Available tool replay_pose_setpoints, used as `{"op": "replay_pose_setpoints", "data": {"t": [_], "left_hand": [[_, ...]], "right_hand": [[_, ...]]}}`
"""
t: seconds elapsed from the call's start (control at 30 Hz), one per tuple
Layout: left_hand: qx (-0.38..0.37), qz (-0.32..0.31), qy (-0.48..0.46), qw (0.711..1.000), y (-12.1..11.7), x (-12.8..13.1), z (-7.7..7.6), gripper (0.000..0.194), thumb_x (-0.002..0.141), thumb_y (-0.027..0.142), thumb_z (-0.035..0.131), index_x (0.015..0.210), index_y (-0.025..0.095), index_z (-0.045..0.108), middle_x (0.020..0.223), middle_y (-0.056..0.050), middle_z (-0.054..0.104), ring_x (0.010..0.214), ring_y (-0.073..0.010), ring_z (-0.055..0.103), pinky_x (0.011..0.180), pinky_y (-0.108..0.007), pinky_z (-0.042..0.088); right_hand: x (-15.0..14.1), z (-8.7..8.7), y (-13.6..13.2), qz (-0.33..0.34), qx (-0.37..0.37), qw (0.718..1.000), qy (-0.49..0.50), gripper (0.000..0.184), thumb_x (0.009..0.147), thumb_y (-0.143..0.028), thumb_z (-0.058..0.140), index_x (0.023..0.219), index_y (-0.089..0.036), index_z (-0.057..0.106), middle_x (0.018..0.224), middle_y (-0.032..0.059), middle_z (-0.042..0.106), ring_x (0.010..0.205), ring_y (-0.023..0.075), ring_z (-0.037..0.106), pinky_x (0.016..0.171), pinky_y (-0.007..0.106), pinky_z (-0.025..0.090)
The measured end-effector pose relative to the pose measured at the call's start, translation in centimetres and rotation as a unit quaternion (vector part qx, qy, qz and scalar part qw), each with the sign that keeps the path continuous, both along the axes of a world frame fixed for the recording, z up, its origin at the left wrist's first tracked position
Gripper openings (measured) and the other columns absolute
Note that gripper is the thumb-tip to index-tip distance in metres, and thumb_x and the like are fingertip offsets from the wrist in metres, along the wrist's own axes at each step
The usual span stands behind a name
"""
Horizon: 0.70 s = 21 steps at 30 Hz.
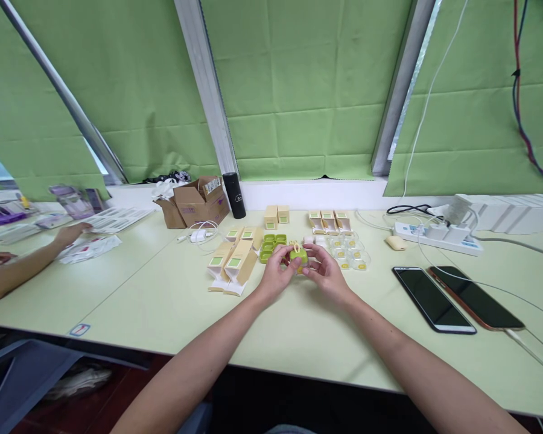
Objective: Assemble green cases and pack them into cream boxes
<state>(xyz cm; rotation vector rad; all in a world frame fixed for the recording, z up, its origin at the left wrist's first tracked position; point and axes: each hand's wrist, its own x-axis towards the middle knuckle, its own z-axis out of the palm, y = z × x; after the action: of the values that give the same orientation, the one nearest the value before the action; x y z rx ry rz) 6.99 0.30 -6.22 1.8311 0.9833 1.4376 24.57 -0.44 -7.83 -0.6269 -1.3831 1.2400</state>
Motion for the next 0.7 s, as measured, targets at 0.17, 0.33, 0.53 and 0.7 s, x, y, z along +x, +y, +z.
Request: {"op": "replay_pose_setpoints", "data": {"t": [0.17,0.33,0.53,0.7], "left_hand": [[-0.01,-0.013,-0.004,1.0,-0.1,-0.15,0.07,0.052,0.093,0.062,0.07,0.118,0.017,0.072,0.115,-0.012,0.066,0.105,-0.0247,0.066,0.084,-0.033,0.053],[-0.022,-0.017,-0.005,1.0,-0.11,-0.18,-0.02,0.052,0.093,0.061,0.07,0.122,0.018,0.07,0.119,-0.013,0.067,0.11,-0.0262,0.066,0.088,-0.035,0.053],[-0.034,-0.03,-0.017,0.999,-0.32,-0.22,-0.08,0.054,0.093,0.058,0.071,0.131,0.019,0.063,0.13,-0.015,0.065,0.117,-0.0277,0.062,0.091,-0.037,0.052],[-0.02,-0.05,-0.003,0.999,-0.98,-0.2,0.3,0.051,0.092,0.048,0.075,0.133,0.023,0.057,0.133,-0.012,0.062,0.118,-0.0258,0.059,0.094,-0.036,0.05]], "right_hand": [[-0.18,0.04,-0.16,-0.01,0.007,1.0,-0.004,0.058,0.082,-0.043,0.086,0.131,-0.031,0.058,0.124,0.0069,0.062,0.091,0.0185,0.069,0.089,0.041,0.06],[-0.2,0.3,-0.36,-0.009,0.012,1.0,-0.003,0.056,0.084,-0.046,0.084,0.131,-0.032,0.056,0.124,0.0067,0.062,0.092,0.0192,0.07,0.089,0.042,0.061],[-0.12,0.81,-0.48,-0.002,0.012,1.0,0.016,0.054,0.086,-0.05,0.082,0.13,-0.034,0.054,0.126,0.0073,0.064,0.1,0.0229,0.073,0.093,0.046,0.062],[-0.02,0.87,-0.39,-0.014,-0.002,0.999,0.028,0.054,0.086,-0.05,0.082,0.128,-0.034,0.053,0.123,0.0053,0.065,0.097,0.0216,0.074,0.092,0.044,0.062]]}}
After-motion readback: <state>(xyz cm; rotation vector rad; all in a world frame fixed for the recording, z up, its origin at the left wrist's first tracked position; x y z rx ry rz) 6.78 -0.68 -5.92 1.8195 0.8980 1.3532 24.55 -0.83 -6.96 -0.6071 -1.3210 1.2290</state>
